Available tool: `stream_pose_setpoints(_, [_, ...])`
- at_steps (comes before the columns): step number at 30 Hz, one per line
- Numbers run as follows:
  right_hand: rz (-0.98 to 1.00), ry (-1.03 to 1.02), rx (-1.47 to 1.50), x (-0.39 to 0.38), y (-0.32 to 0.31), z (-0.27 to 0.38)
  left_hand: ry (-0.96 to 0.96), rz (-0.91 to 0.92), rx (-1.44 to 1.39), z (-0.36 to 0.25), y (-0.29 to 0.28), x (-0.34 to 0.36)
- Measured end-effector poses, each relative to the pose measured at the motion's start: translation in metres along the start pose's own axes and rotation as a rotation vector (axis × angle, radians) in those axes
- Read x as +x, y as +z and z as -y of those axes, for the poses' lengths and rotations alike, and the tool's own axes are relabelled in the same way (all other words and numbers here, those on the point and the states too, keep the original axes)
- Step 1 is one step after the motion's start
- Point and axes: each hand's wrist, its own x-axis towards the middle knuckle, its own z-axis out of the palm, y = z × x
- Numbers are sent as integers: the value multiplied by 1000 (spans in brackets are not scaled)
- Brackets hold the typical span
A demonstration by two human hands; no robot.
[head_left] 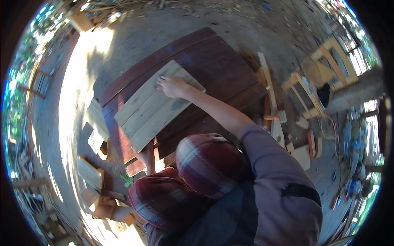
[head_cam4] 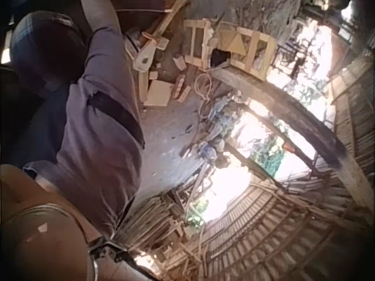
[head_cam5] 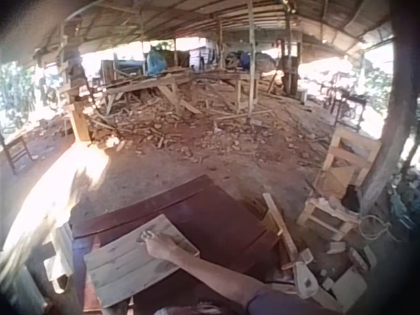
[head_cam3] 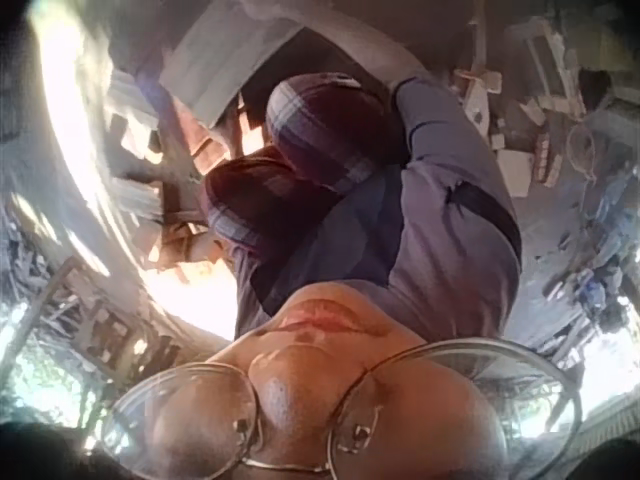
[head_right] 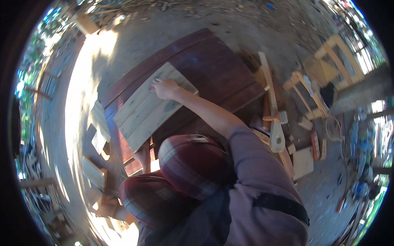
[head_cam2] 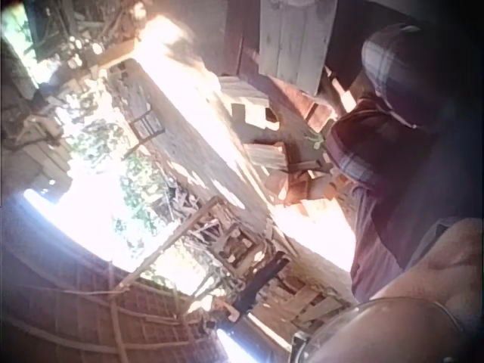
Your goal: Sanding, brushing, marking, and preparing wood components for assembly.
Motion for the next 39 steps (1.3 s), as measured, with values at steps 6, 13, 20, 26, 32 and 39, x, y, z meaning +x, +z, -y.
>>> stream_pose_setpoints(6, [-75,505,74,17,-52,-68,71,270,-77,-26,59,-31])
stream_pose_setpoints(13, [-416,323,-133,-145,-39,-122,94,409,-145,-44,108,-53])
stream_pose_setpoints(20, [-693,451,767,-286,-24,-140,111,564,-180,-60,156,-71])
stream_pose_setpoints(26, [-1048,1288,528,-404,-32,-153,85,541,-160,-61,156,-64])
stream_pose_setpoints(32, [32,1358,2,-491,31,-159,57,319,-95,-41,109,-19])
stream_pose_setpoints(39, [-81,1071,-432,-513,52,-203,-16,4,-40,-2,-3,-4])
